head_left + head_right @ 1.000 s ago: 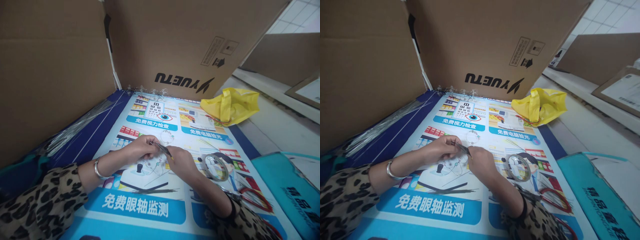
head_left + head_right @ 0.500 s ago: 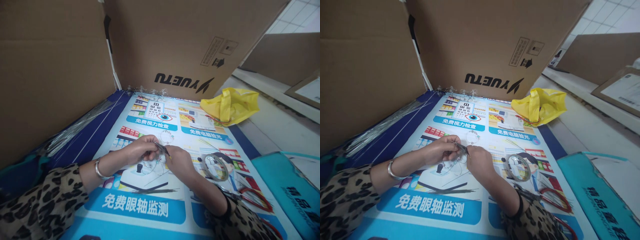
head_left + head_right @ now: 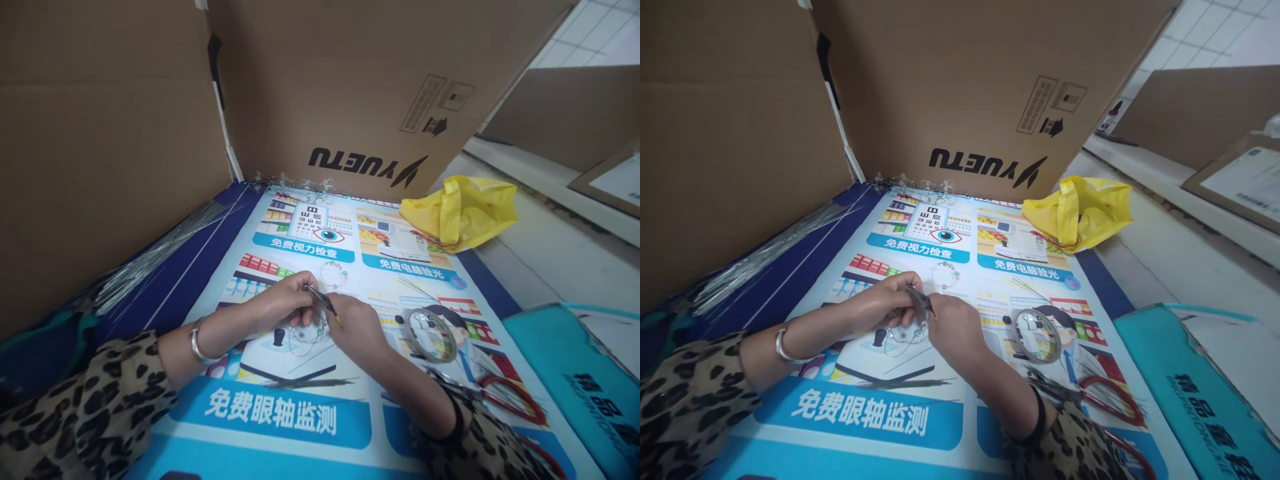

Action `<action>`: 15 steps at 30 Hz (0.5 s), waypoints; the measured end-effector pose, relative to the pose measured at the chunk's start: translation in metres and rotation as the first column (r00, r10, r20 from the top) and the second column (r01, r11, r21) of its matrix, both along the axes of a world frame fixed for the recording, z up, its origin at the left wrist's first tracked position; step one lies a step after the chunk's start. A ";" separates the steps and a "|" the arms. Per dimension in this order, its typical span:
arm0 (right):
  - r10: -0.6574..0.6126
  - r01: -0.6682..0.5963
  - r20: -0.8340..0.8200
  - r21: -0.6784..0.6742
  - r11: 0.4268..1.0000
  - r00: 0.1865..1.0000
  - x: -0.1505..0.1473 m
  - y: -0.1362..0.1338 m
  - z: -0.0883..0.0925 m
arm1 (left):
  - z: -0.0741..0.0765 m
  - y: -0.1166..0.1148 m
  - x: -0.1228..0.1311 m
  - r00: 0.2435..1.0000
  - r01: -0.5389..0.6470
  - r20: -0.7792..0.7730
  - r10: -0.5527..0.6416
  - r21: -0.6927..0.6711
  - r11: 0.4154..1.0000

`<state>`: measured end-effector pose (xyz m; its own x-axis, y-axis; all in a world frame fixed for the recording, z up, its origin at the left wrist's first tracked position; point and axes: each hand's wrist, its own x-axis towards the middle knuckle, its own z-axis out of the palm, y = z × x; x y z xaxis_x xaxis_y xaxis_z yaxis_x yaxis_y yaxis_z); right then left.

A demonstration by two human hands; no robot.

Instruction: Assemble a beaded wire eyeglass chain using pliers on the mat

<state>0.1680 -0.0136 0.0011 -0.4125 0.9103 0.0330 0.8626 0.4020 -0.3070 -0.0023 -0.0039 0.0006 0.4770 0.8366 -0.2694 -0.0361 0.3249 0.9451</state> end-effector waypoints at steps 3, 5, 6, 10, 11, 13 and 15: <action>-0.039 0.037 -0.064 -0.046 0.998 0.997 0.004 0.004 0.002 | -0.001 0.001 -0.001 1.000 -0.010 0.019 0.010 0.011 1.000; -0.060 0.040 -0.199 -0.105 0.994 0.978 0.007 0.005 0.003 | -0.001 0.002 -0.001 0.999 -0.037 0.034 0.037 0.021 0.999; -0.067 0.027 -0.286 -0.142 0.990 0.956 0.007 0.005 0.004 | 0.000 0.002 -0.001 0.998 -0.054 0.042 0.053 0.022 0.998; -0.101 -0.041 -0.502 -0.263 0.964 0.859 0.005 0.001 0.006 | 0.001 0.001 0.001 0.988 -0.118 0.102 0.117 0.007 0.993; -0.117 -0.041 -0.520 -0.282 0.958 0.846 0.003 0.000 0.006 | 0.002 0.000 0.001 0.983 -0.132 0.129 0.129 0.011 0.991; -0.155 -0.033 -0.564 -0.310 0.950 0.811 0.000 -0.001 0.005 | 0.002 -0.001 0.001 0.973 -0.147 0.182 0.139 0.029 0.989; -0.171 -0.058 -0.615 -0.335 0.941 0.770 -0.001 0.001 0.005 | 0.003 -0.002 0.001 0.969 -0.141 0.213 0.127 0.049 0.989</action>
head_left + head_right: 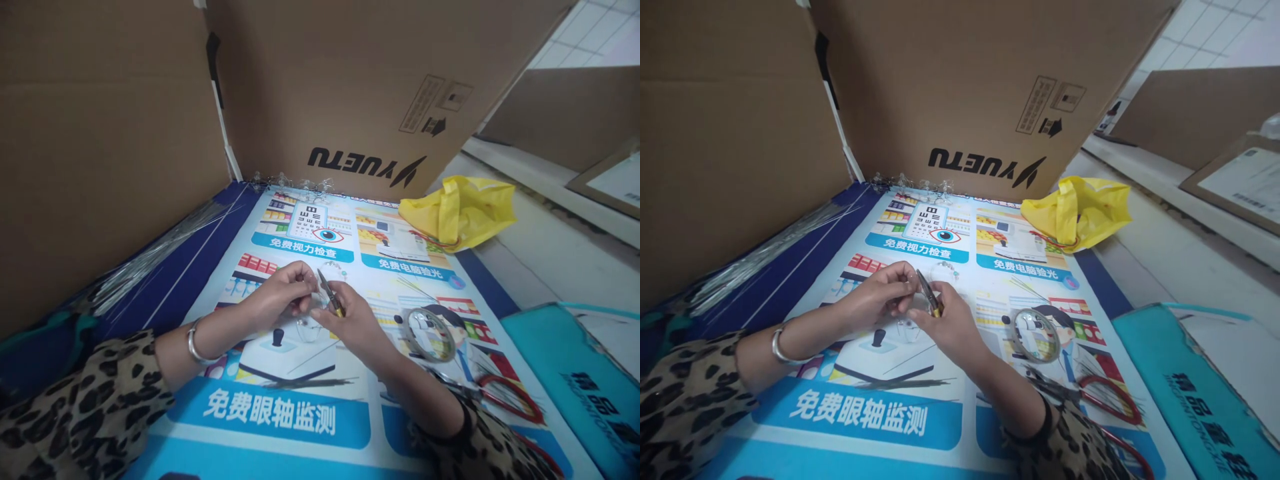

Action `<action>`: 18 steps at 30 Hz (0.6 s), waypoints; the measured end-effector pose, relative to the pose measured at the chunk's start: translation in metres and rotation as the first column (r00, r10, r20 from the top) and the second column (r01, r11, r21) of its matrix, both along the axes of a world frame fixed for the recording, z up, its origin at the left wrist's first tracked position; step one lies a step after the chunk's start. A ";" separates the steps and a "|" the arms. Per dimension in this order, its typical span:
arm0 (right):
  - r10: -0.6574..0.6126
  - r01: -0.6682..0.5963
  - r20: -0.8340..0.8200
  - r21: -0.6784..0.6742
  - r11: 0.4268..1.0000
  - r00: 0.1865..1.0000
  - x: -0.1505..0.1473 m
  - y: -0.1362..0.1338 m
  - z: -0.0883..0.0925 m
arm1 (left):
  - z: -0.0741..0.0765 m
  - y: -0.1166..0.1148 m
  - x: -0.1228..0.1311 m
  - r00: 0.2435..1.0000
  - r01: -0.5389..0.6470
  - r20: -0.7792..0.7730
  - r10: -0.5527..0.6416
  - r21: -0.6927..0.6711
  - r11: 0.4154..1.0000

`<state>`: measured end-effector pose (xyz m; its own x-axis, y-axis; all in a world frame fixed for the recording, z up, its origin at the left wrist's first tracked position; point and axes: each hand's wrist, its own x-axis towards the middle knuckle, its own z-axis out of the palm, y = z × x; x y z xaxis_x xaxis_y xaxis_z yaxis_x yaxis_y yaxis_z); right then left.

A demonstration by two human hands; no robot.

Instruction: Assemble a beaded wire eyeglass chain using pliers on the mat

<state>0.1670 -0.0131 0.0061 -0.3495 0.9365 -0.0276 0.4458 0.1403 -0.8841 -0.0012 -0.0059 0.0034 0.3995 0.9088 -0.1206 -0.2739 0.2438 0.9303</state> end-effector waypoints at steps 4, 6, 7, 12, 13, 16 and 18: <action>0.104 -0.108 -0.068 -0.063 0.992 0.992 0.002 0.004 0.002 | 0.002 -0.003 0.001 0.998 0.053 0.023 -0.053 0.032 0.998; 0.121 -0.127 -0.071 -0.087 0.988 0.990 0.003 0.006 0.003 | 0.003 -0.004 0.001 0.997 0.064 0.038 -0.066 0.039 0.997; 0.109 -0.115 -0.064 -0.092 0.989 0.992 0.004 0.006 0.003 | 0.004 -0.004 0.001 0.997 0.066 0.047 -0.068 0.041 0.997; -0.011 0.005 -0.073 -0.078 0.997 0.997 0.003 0.004 0.003 | 0.005 -0.004 0.001 0.997 0.059 0.055 -0.061 0.038 0.998; -0.040 0.033 -0.095 -0.079 0.996 0.995 0.002 0.004 0.002 | 0.005 -0.004 0.001 0.997 0.053 0.045 -0.055 0.039 0.998; -0.123 0.120 -0.108 -0.031 0.992 0.987 0.002 0.004 0.000 | 0.006 -0.003 0.001 0.999 0.038 0.010 -0.039 0.050 0.998; -0.152 0.157 -0.076 0.056 0.986 0.985 0.002 0.005 -0.001 | 0.006 -0.003 0.001 1.000 0.027 -0.004 -0.027 0.060 0.998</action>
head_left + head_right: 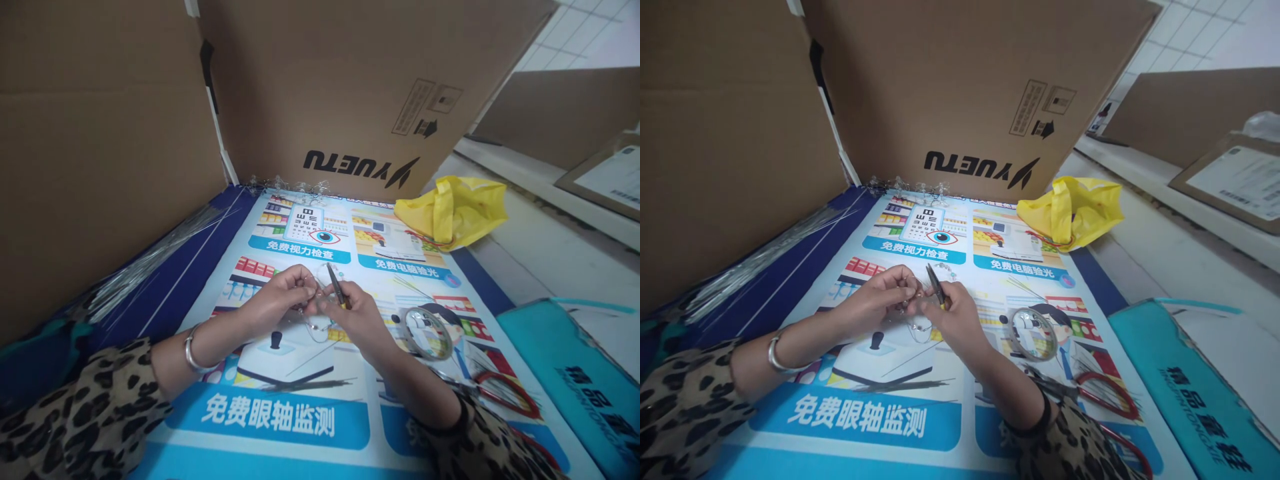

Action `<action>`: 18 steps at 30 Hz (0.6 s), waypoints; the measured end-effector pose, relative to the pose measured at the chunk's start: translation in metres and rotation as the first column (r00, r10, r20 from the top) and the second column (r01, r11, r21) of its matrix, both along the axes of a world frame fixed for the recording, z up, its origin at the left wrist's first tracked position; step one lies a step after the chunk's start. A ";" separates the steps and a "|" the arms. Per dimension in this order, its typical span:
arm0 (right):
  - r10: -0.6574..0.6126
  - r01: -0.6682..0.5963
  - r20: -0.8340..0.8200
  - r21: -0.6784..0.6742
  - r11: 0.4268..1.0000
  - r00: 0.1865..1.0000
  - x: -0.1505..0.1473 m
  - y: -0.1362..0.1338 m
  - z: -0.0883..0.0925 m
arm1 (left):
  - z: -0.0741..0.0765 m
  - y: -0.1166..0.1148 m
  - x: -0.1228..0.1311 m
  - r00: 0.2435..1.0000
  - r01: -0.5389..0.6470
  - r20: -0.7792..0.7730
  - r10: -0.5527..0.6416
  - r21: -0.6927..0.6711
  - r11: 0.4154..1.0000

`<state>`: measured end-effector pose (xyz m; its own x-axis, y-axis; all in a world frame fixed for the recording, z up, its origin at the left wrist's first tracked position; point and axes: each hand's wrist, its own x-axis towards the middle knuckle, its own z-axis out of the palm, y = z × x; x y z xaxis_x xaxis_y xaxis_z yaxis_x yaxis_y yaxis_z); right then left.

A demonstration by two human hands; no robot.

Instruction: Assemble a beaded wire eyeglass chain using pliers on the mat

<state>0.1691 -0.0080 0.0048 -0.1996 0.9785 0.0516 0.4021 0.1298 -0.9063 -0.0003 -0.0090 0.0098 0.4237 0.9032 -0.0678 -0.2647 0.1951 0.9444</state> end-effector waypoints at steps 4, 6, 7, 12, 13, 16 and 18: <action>-0.030 0.023 0.057 0.126 0.992 0.998 0.002 0.003 -0.003 | 0.002 0.001 0.000 0.999 -0.023 -0.042 0.025 0.033 0.999; -0.019 0.012 0.054 0.119 0.993 0.998 0.003 0.004 -0.003 | 0.003 0.002 -0.001 0.996 -0.029 -0.088 0.036 0.070 0.997; -0.006 0.002 0.046 0.095 0.995 0.999 0.003 0.004 -0.003 | 0.003 0.002 -0.001 0.993 -0.031 -0.114 0.042 0.093 0.995; 0.030 -0.030 -0.011 -0.009 1.000 0.999 0.003 0.002 -0.001 | 0.002 0.002 -0.001 0.970 -0.037 -0.231 0.072 0.154 0.987; 0.018 -0.019 -0.016 -0.007 1.000 1.000 0.003 0.001 0.000 | 0.001 0.002 -0.001 0.967 -0.039 -0.241 0.076 0.156 0.987; -0.014 0.014 -0.042 0.007 1.000 0.999 0.004 0.002 -0.001 | 0.000 0.002 -0.001 0.956 -0.051 -0.277 0.099 0.176 0.983; -0.013 0.014 -0.074 0.011 1.000 0.997 0.005 0.002 -0.003 | 0.001 0.003 -0.002 0.948 -0.064 -0.294 0.120 0.194 0.979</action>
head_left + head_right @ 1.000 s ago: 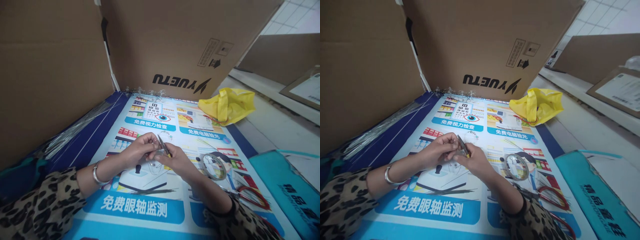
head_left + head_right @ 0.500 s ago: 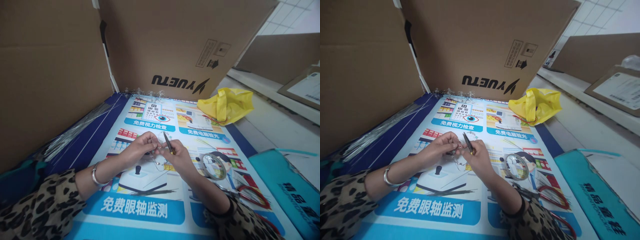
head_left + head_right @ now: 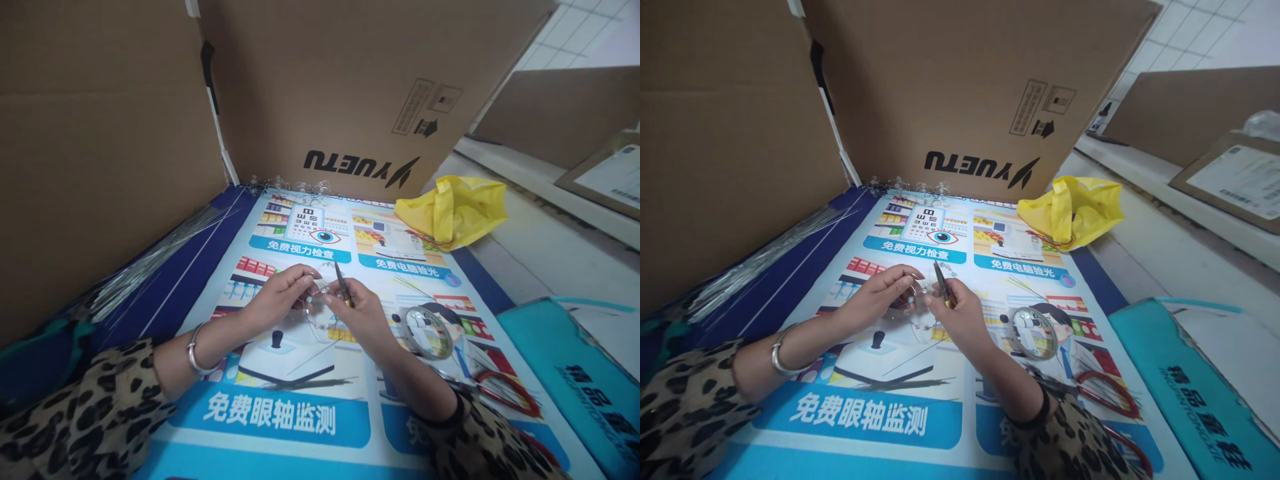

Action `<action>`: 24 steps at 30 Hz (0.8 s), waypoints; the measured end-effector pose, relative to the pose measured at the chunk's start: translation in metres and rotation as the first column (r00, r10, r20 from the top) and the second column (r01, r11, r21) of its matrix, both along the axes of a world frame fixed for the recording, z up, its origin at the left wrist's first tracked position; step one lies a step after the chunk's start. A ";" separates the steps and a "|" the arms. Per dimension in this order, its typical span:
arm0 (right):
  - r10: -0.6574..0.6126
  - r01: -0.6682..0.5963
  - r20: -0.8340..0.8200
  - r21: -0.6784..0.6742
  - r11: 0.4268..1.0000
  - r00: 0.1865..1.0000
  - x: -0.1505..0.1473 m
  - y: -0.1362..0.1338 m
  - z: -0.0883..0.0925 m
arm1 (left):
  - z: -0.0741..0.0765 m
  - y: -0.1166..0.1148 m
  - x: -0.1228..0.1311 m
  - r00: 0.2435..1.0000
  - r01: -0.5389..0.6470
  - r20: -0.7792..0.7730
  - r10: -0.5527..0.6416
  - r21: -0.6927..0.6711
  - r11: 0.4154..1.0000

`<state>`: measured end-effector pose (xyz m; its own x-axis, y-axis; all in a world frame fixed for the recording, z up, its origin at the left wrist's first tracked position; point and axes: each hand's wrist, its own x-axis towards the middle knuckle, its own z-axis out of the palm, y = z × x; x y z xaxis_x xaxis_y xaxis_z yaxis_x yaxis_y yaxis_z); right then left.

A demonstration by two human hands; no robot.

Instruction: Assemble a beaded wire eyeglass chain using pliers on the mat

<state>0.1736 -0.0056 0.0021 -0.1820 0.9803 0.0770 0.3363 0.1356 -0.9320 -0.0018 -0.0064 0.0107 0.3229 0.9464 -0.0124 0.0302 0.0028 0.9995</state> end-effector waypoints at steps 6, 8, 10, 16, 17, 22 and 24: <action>0.012 -0.012 0.040 0.003 1.000 0.999 0.001 -0.001 -0.005 | 0.003 -0.001 -0.003 0.999 -0.041 -0.013 0.041 0.029 0.999; 0.006 -0.006 0.052 0.005 1.000 0.999 0.001 -0.002 -0.006 | 0.003 -0.001 -0.004 0.997 -0.050 -0.055 0.054 0.082 0.995; -0.004 0.004 0.070 0.002 1.000 0.998 0.001 -0.002 -0.006 | 0.002 0.000 -0.005 0.993 -0.068 -0.086 0.081 0.143 0.987; -0.004 0.001 0.102 0.030 1.000 0.995 -0.002 -0.003 -0.009 | 0.003 0.001 -0.003 0.956 -0.142 -0.208 0.207 0.288 0.947; 0.000 -0.004 0.095 0.039 0.999 0.996 -0.002 -0.003 -0.010 | 0.004 0.001 -0.004 0.939 -0.133 -0.254 0.232 0.353 0.926; -0.008 0.004 0.095 0.051 0.999 0.995 -0.004 -0.003 -0.017 | 0.004 0.001 -0.007 0.840 0.068 -0.468 0.274 0.592 0.803; -0.002 -0.003 0.113 0.040 0.999 0.994 -0.004 -0.003 -0.017 | 0.002 0.001 -0.008 0.773 0.169 -0.553 0.311 0.652 0.739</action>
<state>0.1691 -0.0088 -0.0149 -0.1924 0.9767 0.0953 0.4393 0.1725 -0.8816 -0.0102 -0.0053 0.0125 0.4020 0.8072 0.4322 0.6348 -0.5859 0.5038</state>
